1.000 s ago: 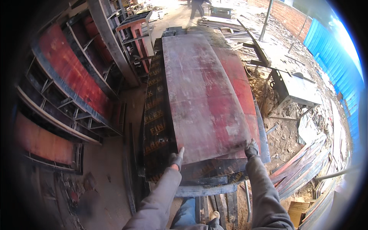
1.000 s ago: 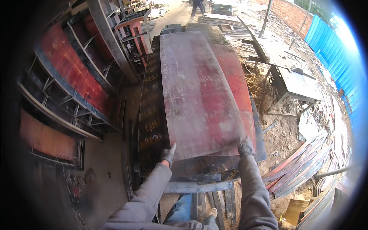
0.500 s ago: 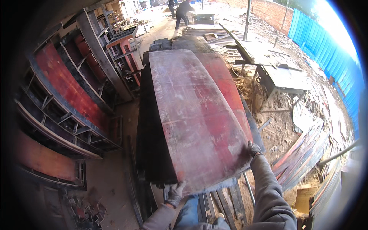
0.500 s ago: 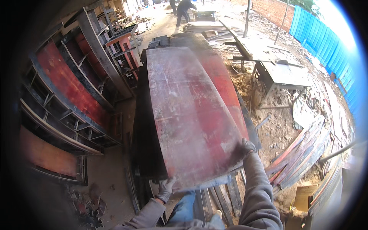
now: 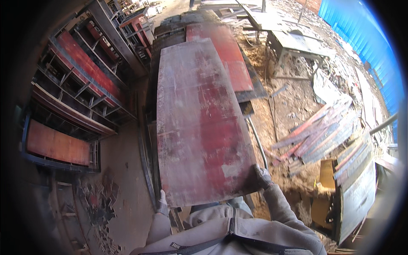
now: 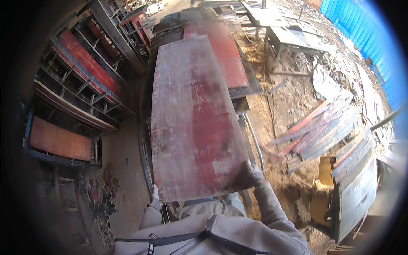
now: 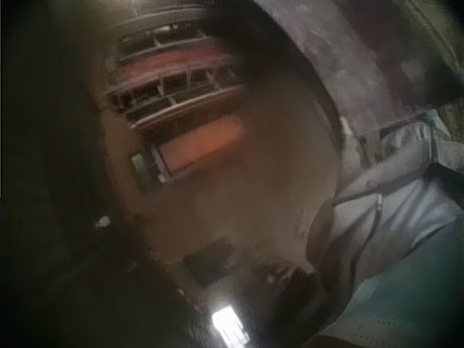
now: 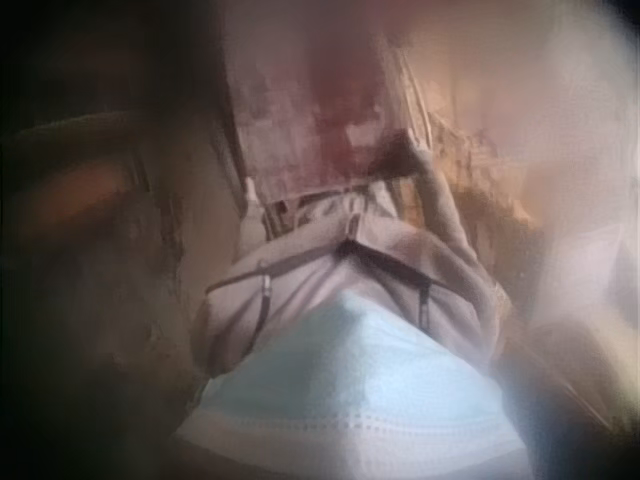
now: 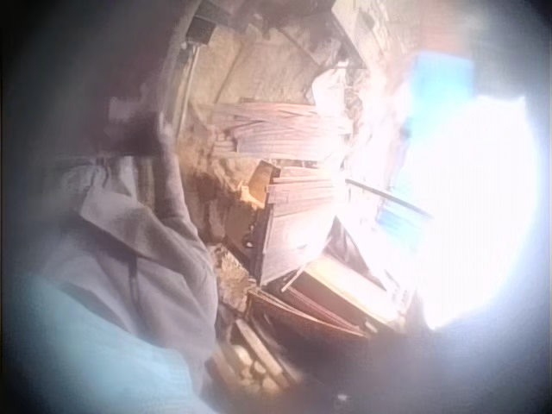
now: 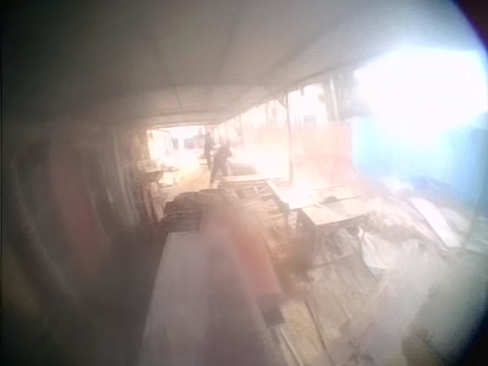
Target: The person repeatedly picks up large, flat, reddish-brown sheets from a pile, turns them over, and places them onto a separate stack. The person handles the sheets one at a time, inspecting them as they are moved.
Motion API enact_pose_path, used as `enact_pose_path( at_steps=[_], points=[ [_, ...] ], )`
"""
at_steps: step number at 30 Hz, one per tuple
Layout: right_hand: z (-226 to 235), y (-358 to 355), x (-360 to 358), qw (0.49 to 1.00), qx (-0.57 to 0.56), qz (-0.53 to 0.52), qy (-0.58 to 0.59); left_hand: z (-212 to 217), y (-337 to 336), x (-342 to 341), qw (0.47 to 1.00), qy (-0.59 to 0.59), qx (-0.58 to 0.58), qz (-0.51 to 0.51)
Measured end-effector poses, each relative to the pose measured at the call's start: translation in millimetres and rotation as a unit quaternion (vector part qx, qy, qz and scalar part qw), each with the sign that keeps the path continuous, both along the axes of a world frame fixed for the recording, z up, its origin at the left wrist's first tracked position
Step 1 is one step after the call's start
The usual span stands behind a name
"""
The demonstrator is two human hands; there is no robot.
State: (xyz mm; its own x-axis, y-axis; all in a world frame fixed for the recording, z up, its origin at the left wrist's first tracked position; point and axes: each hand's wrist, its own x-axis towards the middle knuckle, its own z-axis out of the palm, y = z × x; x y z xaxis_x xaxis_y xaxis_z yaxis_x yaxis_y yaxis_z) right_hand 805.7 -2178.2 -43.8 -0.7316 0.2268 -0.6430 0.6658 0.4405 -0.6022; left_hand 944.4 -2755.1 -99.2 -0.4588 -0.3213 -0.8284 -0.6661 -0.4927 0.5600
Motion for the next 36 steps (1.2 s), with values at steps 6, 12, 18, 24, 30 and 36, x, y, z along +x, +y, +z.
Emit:
enact_pose_path(
  at_steps=[6, 12, 18, 24, 30, 36],
  points=[
    [21, -16, 95, 0.999, -0.034, -0.006, -0.001, 0, -14, 83, 0.982, -0.067, -0.175, -0.035],
    [14, -24, 191, 0.991, -0.117, -0.062, 0.007, 8, -5, 166, 0.962, 0.047, -0.267, -0.017],
    [22, -34, 298, 0.987, -0.065, -0.123, -0.083, 55, -5, 252, 0.979, 0.014, -0.197, -0.059],
    [36, -33, 370, 0.994, -0.096, -0.051, 0.004, 48, -20, 301, 0.995, -0.067, -0.064, -0.032],
    [14, -11, 377, 0.968, -0.140, -0.210, 0.006, 39, -12, 311, 0.999, -0.003, -0.012, -0.033],
    [30, 19, 427, 0.694, -0.479, -0.526, 0.110, 40, 76, 308, 0.999, 0.015, 0.029, -0.027]
  ],
)
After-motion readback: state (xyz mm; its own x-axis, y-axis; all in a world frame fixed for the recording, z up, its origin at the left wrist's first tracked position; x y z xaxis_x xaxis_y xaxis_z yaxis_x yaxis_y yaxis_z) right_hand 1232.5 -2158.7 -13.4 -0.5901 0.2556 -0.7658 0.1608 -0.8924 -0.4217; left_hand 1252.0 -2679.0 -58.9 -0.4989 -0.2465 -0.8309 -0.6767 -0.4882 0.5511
